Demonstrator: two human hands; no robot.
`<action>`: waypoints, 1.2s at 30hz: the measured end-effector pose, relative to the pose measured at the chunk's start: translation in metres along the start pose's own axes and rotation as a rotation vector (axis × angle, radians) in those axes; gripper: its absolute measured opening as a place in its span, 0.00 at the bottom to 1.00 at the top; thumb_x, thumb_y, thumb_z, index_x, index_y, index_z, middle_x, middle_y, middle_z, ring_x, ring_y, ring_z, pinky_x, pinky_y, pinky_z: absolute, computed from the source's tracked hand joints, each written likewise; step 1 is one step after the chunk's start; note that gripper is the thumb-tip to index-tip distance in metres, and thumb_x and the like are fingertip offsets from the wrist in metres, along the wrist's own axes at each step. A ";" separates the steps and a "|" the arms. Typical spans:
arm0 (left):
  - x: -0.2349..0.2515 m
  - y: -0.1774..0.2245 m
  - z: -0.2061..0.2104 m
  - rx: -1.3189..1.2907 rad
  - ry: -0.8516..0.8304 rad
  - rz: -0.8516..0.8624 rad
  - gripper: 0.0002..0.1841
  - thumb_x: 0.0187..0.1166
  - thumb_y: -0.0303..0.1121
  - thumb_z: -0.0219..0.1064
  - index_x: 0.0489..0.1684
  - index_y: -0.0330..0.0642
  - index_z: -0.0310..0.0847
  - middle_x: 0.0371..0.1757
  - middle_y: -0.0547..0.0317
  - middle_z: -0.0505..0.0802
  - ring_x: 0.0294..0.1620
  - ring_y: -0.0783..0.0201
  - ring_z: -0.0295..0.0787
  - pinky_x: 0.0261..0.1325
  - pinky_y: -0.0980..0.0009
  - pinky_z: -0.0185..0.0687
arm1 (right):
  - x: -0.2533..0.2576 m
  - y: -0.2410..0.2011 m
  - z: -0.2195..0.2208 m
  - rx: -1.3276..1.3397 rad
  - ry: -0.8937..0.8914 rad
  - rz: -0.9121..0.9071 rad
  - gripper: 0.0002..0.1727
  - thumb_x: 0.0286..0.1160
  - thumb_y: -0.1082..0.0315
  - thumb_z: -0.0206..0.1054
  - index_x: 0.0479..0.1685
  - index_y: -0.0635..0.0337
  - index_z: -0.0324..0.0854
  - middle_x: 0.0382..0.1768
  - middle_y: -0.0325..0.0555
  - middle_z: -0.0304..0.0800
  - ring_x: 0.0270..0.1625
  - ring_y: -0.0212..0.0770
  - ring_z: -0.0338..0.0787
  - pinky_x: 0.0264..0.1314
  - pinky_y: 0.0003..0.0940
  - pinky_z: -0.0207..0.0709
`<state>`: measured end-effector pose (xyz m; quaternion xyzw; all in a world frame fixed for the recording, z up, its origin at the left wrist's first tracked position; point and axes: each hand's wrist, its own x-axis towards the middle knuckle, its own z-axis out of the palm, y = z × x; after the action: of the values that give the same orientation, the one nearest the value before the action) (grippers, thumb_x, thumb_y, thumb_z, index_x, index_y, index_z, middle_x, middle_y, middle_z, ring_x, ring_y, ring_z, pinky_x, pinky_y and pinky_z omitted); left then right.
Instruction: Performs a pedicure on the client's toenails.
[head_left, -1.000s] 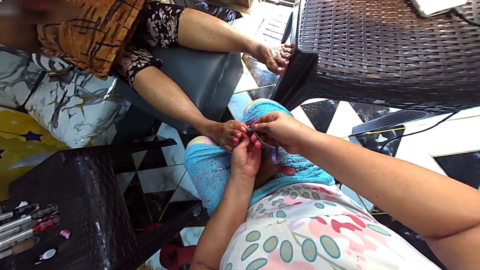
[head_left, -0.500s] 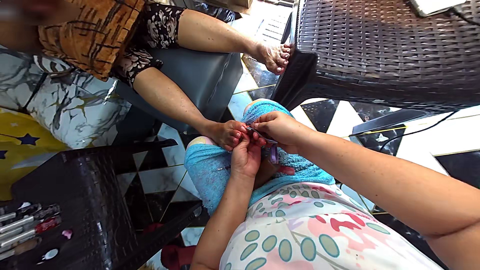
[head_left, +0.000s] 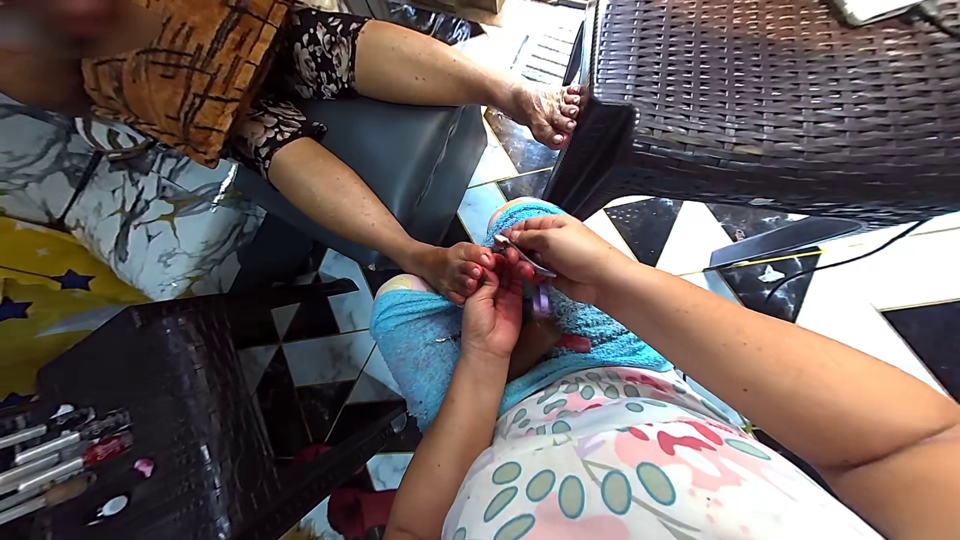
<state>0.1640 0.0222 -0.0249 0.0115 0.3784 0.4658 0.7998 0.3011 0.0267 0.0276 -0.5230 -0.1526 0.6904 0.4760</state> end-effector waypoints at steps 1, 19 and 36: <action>0.000 0.000 0.001 0.012 0.014 0.003 0.15 0.93 0.28 0.44 0.43 0.41 0.80 0.41 0.54 0.93 0.45 0.60 0.94 0.58 0.67 0.89 | 0.003 -0.002 0.002 0.047 -0.049 -0.082 0.11 0.93 0.68 0.53 0.51 0.64 0.80 0.24 0.40 0.82 0.20 0.28 0.78 0.24 0.22 0.75; -0.002 0.003 -0.001 0.077 0.017 0.018 0.17 0.93 0.27 0.41 0.42 0.40 0.80 0.37 0.55 0.92 0.42 0.62 0.92 0.54 0.67 0.89 | 0.015 -0.011 -0.052 -0.639 -0.909 -0.029 0.09 0.83 0.71 0.61 0.41 0.65 0.87 0.19 0.40 0.85 0.16 0.27 0.79 0.17 0.21 0.72; 0.000 -0.001 0.001 0.043 0.051 0.049 0.15 0.91 0.25 0.45 0.41 0.40 0.80 0.39 0.53 0.92 0.45 0.60 0.93 0.61 0.65 0.87 | 0.012 -0.012 -0.042 -0.500 -0.225 -0.156 0.10 0.87 0.68 0.64 0.45 0.65 0.88 0.22 0.44 0.88 0.15 0.30 0.80 0.17 0.23 0.73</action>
<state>0.1656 0.0223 -0.0243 0.0261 0.4084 0.4770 0.7778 0.3437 0.0305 0.0121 -0.5309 -0.4097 0.6462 0.3643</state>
